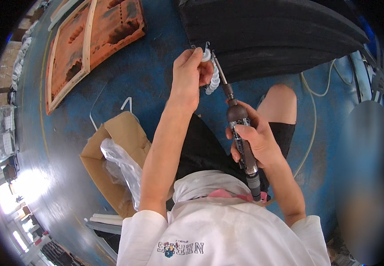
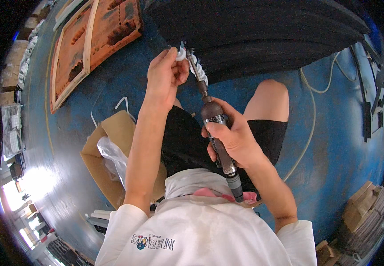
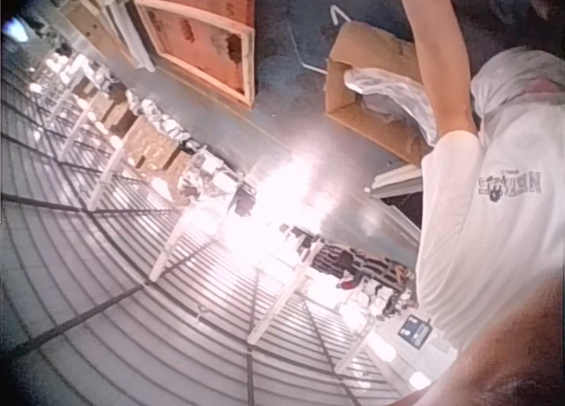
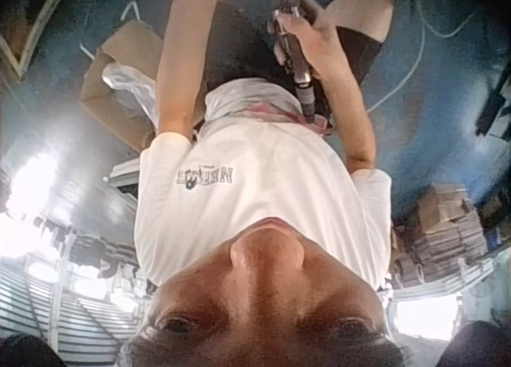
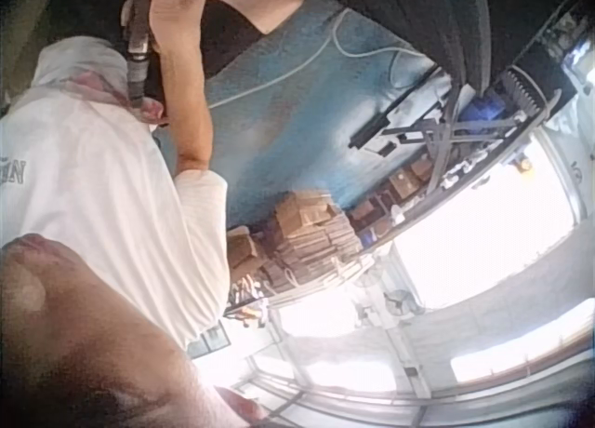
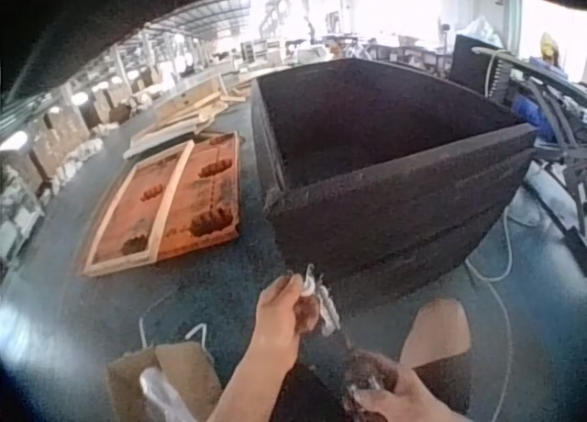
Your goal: Attaching white plastic clips to a large black component using a power screwdriver.
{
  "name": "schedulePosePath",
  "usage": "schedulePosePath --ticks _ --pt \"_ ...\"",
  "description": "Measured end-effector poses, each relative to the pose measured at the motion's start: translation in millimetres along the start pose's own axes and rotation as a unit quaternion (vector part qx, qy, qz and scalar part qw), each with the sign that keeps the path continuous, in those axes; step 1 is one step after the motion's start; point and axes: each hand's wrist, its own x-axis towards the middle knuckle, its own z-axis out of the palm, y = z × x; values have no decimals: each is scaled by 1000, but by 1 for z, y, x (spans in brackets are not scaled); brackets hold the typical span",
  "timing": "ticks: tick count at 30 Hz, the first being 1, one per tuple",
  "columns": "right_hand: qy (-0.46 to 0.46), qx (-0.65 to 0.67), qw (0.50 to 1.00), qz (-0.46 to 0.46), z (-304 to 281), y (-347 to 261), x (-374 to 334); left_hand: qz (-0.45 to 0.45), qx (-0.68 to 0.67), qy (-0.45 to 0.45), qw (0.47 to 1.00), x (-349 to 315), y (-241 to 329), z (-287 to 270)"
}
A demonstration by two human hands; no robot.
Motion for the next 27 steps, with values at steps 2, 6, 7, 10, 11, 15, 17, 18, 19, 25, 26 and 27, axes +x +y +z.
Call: schedulePosePath --ticks 2,6,7,10,11,15,17,18,19,25,26,27 --pt "-3 3 1000 1 1 1 1 0 1 3 1000 -1 1 -1" --pt "-12 -1 1000 2 0 1 1 10 -9 -4 1000 0 -2 -2" --pt "-13 -2 1000 0 1 1 1 5 -8 -2 1000 0 -2 -2" --pt "-20 7 1000 0 3 1 1 0 -13 -2 1000 1 -1 -4" --pt "-18 4 1000 3 3 1 1 -2 -17 -2 1000 2 -1 -4" --pt "-21 1 1000 1 1 2 2 0 -18 -7 1000 1 -3 -2" --pt "-20 -10 1000 -5 1 3 4 1 -38 -12 999 2 -3 -4" --pt "-19 -23 1000 -7 1 3 5 4 -35 -15 999 2 -3 -4" --pt "-20 -22 1000 -9 1 1 4 0 -41 -8 999 1 -4 -4" --pt "-26 -25 999 -19 0 -2 6 0 -27 6 1000 -3 -5 -3" --pt "-27 -22 999 -19 0 -2 8 -11 -35 15 999 -3 -6 -4" --pt "-28 -19 999 -19 0 -3 9 -8 -34 15 999 -1 -8 -6"
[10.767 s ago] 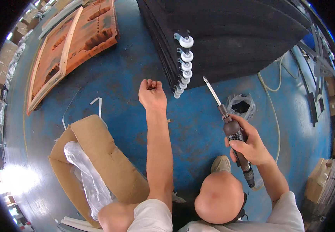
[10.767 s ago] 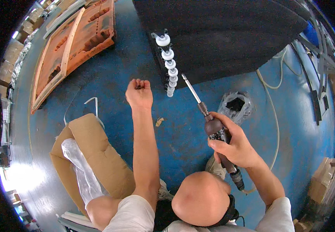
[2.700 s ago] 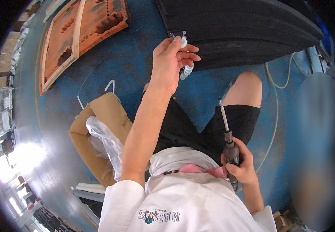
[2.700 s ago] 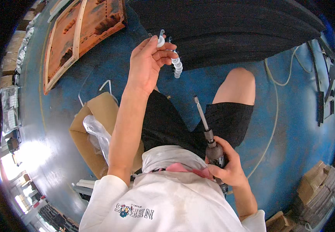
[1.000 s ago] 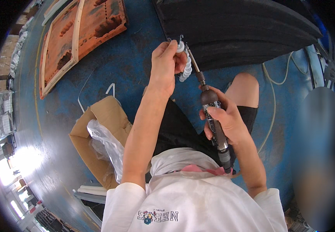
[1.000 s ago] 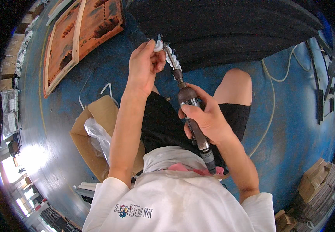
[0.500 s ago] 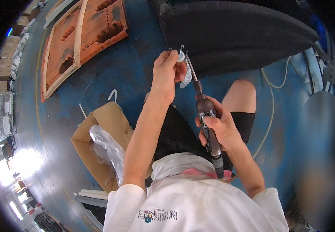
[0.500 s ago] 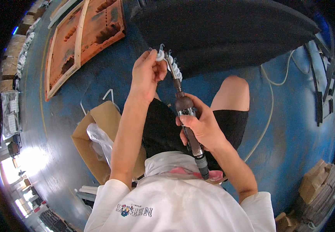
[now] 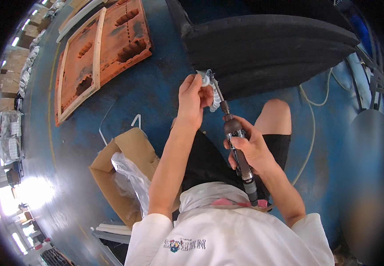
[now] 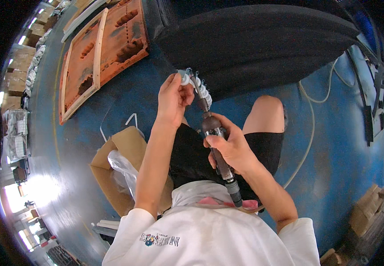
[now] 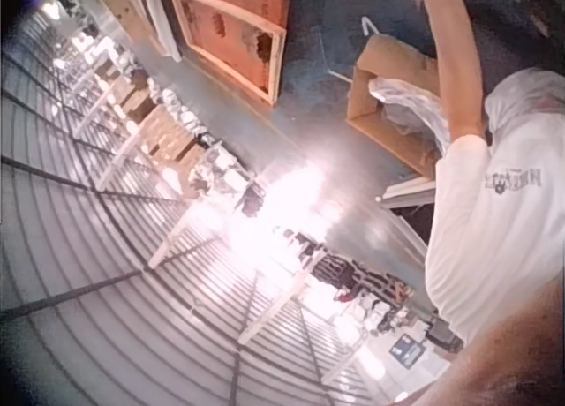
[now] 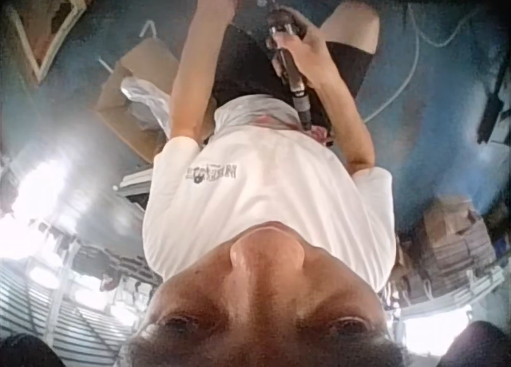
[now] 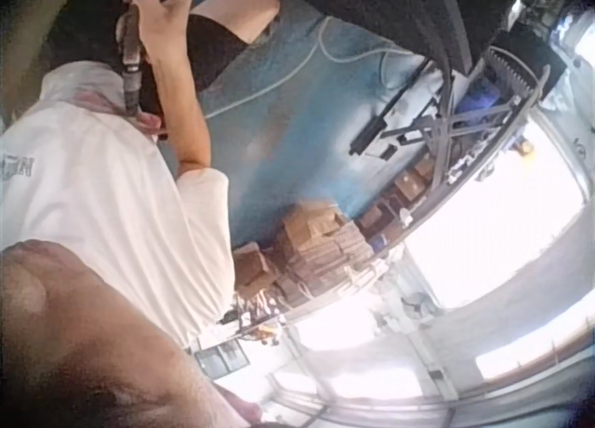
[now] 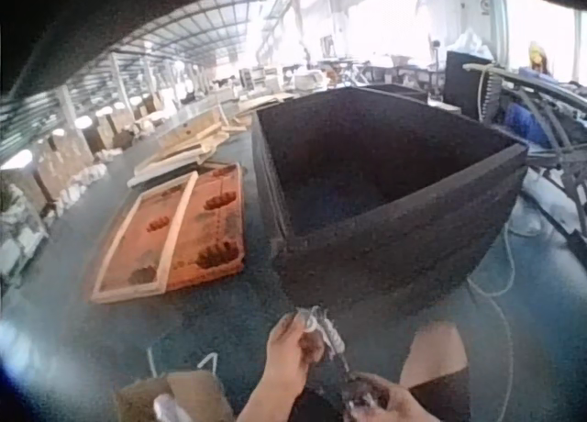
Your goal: Attaching white plastic clips to a large black component using a power screwdriver.
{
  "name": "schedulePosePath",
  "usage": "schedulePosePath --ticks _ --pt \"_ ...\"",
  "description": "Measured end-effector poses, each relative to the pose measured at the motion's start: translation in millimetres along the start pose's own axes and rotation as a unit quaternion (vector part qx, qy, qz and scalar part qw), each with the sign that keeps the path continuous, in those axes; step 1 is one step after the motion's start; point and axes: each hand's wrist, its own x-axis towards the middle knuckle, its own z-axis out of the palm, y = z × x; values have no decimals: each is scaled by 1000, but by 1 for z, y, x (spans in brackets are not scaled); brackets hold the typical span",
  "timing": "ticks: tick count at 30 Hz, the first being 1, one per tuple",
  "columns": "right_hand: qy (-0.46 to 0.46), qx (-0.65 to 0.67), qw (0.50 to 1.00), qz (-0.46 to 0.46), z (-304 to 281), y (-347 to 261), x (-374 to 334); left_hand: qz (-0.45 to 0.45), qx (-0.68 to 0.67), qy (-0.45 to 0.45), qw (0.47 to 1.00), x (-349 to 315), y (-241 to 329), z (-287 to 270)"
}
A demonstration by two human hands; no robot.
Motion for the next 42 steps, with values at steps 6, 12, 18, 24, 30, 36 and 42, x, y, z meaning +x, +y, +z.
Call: schedulePosePath --ticks 6,12,18,24,30,36,42 --pt "10 9 1000 9 3 -1 3 12 -12 -12 1000 4 3 2" --pt "4 -5 1000 0 2 1 6 20 -9 -20 1000 5 3 1" --pt "8 -21 1000 -9 5 -3 13 21 7 -13 1000 10 7 4" --pt "8 -29 1000 -6 6 -5 13 16 -2 5 1000 9 7 7" --pt "-10 -11 1000 -8 1 -11 14 15 -18 -4 1000 11 7 7" --pt "-19 -3 1000 -6 -2 -12 18 7 -7 -9 1000 12 9 5" --pt "-9 -9 1000 -1 -3 -15 19 -3 2 3 1000 13 12 5"
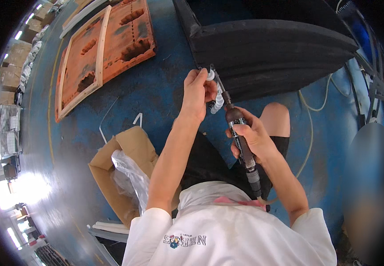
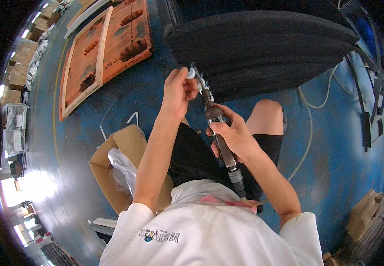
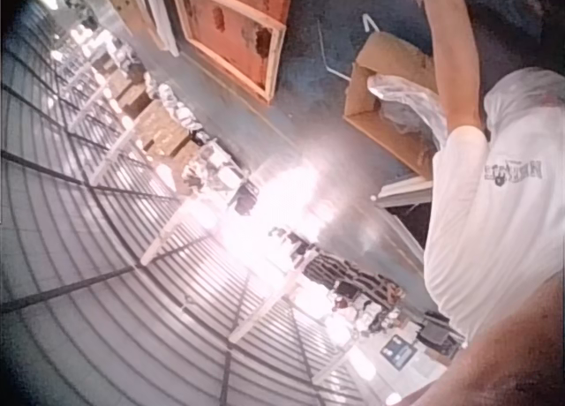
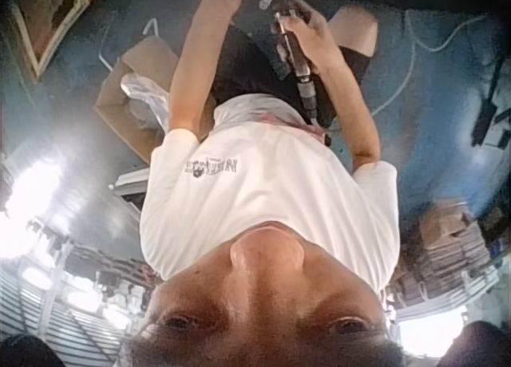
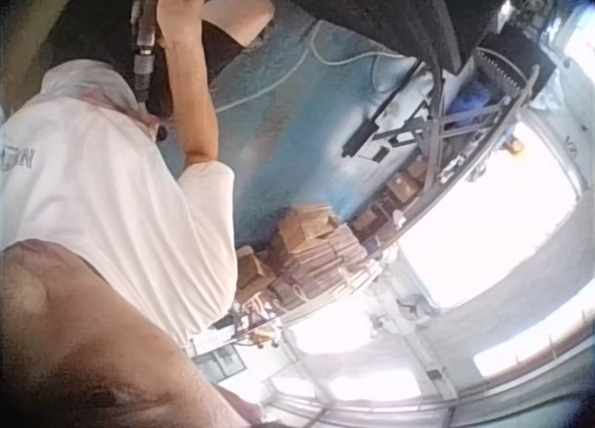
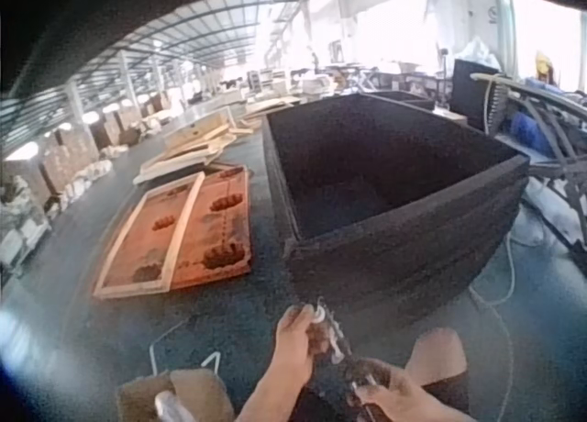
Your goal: Attaching white plastic clips to a large black component using a power screwdriver.
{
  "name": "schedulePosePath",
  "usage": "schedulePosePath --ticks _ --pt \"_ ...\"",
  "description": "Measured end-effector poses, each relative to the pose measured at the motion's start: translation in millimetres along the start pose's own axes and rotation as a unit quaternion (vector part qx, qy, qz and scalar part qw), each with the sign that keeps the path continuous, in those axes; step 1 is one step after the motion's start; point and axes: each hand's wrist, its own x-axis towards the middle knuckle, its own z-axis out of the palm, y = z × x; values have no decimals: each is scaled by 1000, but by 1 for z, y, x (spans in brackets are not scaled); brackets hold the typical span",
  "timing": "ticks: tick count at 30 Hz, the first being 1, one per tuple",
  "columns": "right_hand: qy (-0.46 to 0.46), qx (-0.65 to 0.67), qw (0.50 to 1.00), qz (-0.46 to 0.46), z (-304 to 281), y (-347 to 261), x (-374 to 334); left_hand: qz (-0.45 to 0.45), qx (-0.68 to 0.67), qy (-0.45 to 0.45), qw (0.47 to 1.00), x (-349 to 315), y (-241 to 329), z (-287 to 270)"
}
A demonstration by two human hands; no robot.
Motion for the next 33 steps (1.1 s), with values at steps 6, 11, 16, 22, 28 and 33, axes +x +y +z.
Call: schedulePosePath --ticks 6,11,16,22,28,33 --pt "-1 -5 1000 4 -1 1 0 8 -3 1 1000 -1 0 1" --pt "-8 -25 1000 2 -11 -1 4 11 5 -6 1000 -1 -2 1" --pt "-11 -8 1000 10 -8 -1 2 8 11 3 1000 2 -3 -2" --pt "-5 -46 999 -17 -9 2 3 18 12 3 1000 3 -2 1" --pt "0 -150 983 -101 -16 10 2 24 2 -19 1000 6 -3 -4" --pt "33 -150 980 -125 -48 21 -50 23 -24 -11 999 4 -5 -6"
